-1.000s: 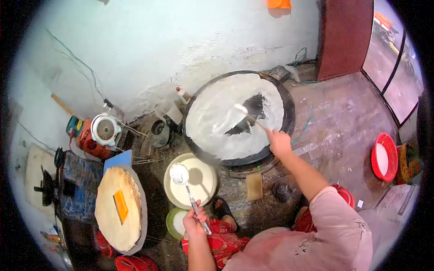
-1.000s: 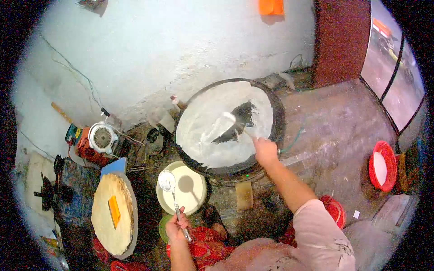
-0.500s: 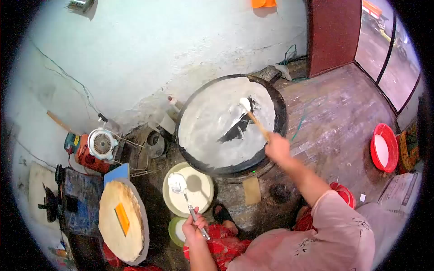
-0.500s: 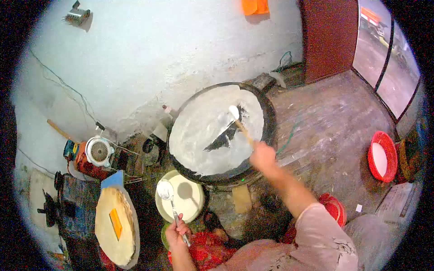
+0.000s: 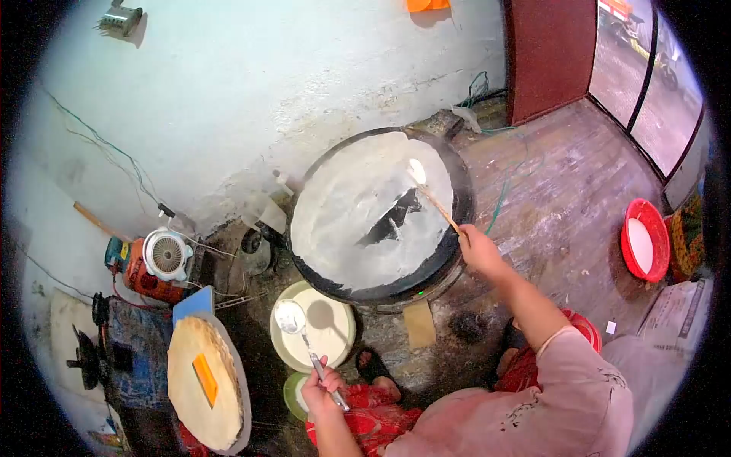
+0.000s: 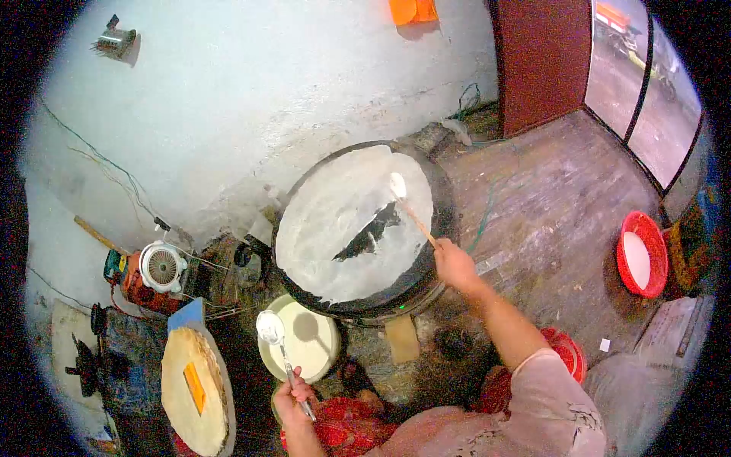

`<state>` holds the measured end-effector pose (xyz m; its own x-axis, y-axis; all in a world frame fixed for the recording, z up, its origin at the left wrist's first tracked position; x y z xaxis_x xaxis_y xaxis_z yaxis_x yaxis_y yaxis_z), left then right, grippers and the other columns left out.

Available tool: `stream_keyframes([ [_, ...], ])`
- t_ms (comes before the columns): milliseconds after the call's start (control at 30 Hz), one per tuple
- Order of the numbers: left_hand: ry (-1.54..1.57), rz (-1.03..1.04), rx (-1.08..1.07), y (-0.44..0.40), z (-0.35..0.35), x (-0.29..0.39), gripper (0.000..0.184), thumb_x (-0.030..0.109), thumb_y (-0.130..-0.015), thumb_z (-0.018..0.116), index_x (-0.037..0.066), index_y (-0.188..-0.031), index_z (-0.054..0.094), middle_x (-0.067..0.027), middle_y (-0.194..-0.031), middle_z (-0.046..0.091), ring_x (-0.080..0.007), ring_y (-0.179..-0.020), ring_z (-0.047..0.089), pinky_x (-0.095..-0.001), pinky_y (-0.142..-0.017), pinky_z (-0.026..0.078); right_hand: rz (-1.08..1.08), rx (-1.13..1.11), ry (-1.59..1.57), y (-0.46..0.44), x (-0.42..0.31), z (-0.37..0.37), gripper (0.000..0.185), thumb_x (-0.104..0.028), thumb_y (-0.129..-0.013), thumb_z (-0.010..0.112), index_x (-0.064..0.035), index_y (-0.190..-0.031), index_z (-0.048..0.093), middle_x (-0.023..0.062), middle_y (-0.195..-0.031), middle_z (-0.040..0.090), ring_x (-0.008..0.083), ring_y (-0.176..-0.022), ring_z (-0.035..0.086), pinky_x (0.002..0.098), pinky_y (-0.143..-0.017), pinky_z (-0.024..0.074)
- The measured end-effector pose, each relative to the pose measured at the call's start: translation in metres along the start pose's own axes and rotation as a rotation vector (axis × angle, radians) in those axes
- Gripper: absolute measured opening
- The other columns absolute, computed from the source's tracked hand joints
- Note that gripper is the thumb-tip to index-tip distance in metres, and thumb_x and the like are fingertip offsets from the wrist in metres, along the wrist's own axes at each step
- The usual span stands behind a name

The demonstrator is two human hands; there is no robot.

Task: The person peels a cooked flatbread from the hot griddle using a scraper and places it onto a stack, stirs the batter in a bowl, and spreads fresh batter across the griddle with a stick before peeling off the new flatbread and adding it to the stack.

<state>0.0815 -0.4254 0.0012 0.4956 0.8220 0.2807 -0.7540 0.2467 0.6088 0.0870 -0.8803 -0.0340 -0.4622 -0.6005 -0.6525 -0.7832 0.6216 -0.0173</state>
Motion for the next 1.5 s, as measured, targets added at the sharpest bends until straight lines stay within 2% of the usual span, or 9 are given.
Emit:
stream_keyframes([
  [67, -0.007, 0.003, 0.001, 0.003, 0.004, -0.002, 0.031, 0.014, -0.091, 0.037, -0.009, -0.109, 0.047, -0.0087, -0.069, 0.05, -0.0109, -0.049, 0.043, -0.0236, -0.04, 0.036, -0.041, -0.077, -0.384, -0.035, 0.026, 0.013, 0.038, -0.021, -0.085, 0.047, -0.0098, -0.122, 0.047, 0.0183, -0.099, 0.06, 0.0359, -0.087, 0.059, 0.0457, -0.076, 0.0467],
  [333, 0.005, -0.04, -0.023, -0.003, 0.002, -0.004, 0.032, 0.013, -0.091, 0.038, -0.011, -0.11, 0.046, -0.0113, -0.072, 0.051, -0.0131, -0.05, 0.044, -0.0242, -0.041, 0.037, -0.175, 0.011, 0.015, -0.097, 0.047, -0.017, 0.028, -0.018, -0.086, 0.048, -0.0167, -0.11, 0.061, 0.0151, -0.08, 0.063, 0.0242, -0.071, 0.062, 0.035, -0.069, 0.0481],
  [400, 0.0, -0.015, -0.038, -0.001, 0.006, -0.004, 0.031, 0.012, -0.09, 0.038, -0.011, -0.109, 0.047, -0.0111, -0.072, 0.051, -0.0132, -0.05, 0.044, -0.0242, -0.041, 0.038, -0.03, -0.354, -0.14, -0.066, 0.035, -0.043, 0.027, -0.019, -0.085, 0.05, -0.016, -0.108, 0.062, 0.0141, -0.086, 0.065, 0.0245, -0.077, 0.062, 0.0348, -0.071, 0.048],
  [600, -0.051, -0.009, -0.005, 0.0, 0.006, -0.006, 0.031, 0.013, -0.091, 0.036, -0.01, -0.109, 0.046, -0.0078, -0.07, 0.049, -0.0115, -0.05, 0.043, -0.0237, -0.041, 0.038, 0.089, -0.007, -0.109, -0.061, 0.065, -0.017, 0.028, -0.025, -0.086, 0.047, -0.0219, -0.109, 0.062, 0.0087, -0.1, 0.064, 0.0277, -0.092, 0.061, 0.0382, -0.08, 0.0479],
  [767, 0.05, -0.086, 0.02, -0.001, -0.001, -0.006, 0.034, 0.02, -0.092, 0.036, -0.005, -0.112, 0.047, -0.0076, -0.072, 0.046, -0.0129, -0.051, 0.04, -0.0242, -0.042, 0.035, 0.001, -0.196, 0.066, -0.004, -0.016, -0.025, 0.027, -0.029, -0.084, 0.05, -0.0273, -0.108, 0.062, 0.0098, -0.098, 0.063, 0.0297, -0.089, 0.061, 0.0404, -0.076, 0.049],
  [900, -0.031, -0.072, 0.009, -0.006, -0.013, 0.0, 0.034, 0.02, -0.091, 0.037, -0.004, -0.112, 0.048, -0.0091, -0.072, 0.048, -0.0131, -0.051, 0.04, -0.0242, -0.042, 0.034, 0.174, -0.077, -0.058, -0.006, 0.027, -0.019, 0.028, -0.03, -0.085, 0.048, -0.0296, -0.111, 0.06, 0.0107, -0.098, 0.063, 0.032, -0.086, 0.06, 0.0413, -0.075, 0.0488],
  [1267, -0.081, -0.117, -0.042, 0.008, -0.008, -0.001, 0.035, 0.02, -0.093, 0.036, -0.004, -0.116, 0.047, -0.0066, -0.07, 0.046, -0.0112, -0.05, 0.039, -0.0225, -0.041, 0.033, -0.061, -0.172, -0.205, 0.036, -0.007, 0.015, 0.028, -0.022, -0.082, 0.05, -0.0203, -0.109, 0.061, 0.0124, -0.098, 0.063, 0.0319, -0.091, 0.059, 0.041, -0.078, 0.0475],
  [1333, 0.051, -0.188, -0.099, 0.012, -0.008, -0.003, 0.035, 0.019, -0.092, 0.036, -0.004, -0.117, 0.046, -0.0053, -0.069, 0.046, -0.0104, -0.049, 0.039, -0.0218, -0.04, 0.033, 0.09, 0.011, -0.176, 0.051, 0.011, 0.008, 0.027, -0.012, -0.086, 0.047, -0.0106, -0.109, 0.061, 0.0102, -0.077, 0.065, 0.0157, -0.061, 0.063, 0.0309, -0.061, 0.0499],
  [1500, 0.378, -0.325, -0.336, 0.035, 0.023, -0.01, 0.036, 0.017, -0.092, 0.038, -0.004, -0.12, 0.045, -0.0031, -0.066, 0.044, -0.0091, -0.046, 0.039, -0.0213, -0.036, 0.032, -0.128, 0.049, -0.094, 0.078, -0.045, 0.048, 0.025, -0.011, -0.086, 0.047, -0.008, -0.106, 0.061, 0.0147, -0.077, 0.064, 0.0217, -0.062, 0.064, 0.034, -0.06, 0.0495],
])
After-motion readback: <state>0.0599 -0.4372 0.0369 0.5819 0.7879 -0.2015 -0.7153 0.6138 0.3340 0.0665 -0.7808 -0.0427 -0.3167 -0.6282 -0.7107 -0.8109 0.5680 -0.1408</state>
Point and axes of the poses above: each hand's wrist, its own y-axis away from the middle knuckle, its own z-axis out of the palm, x = y × z, the point moved 7 cm from there along -y, towards the middle knuckle
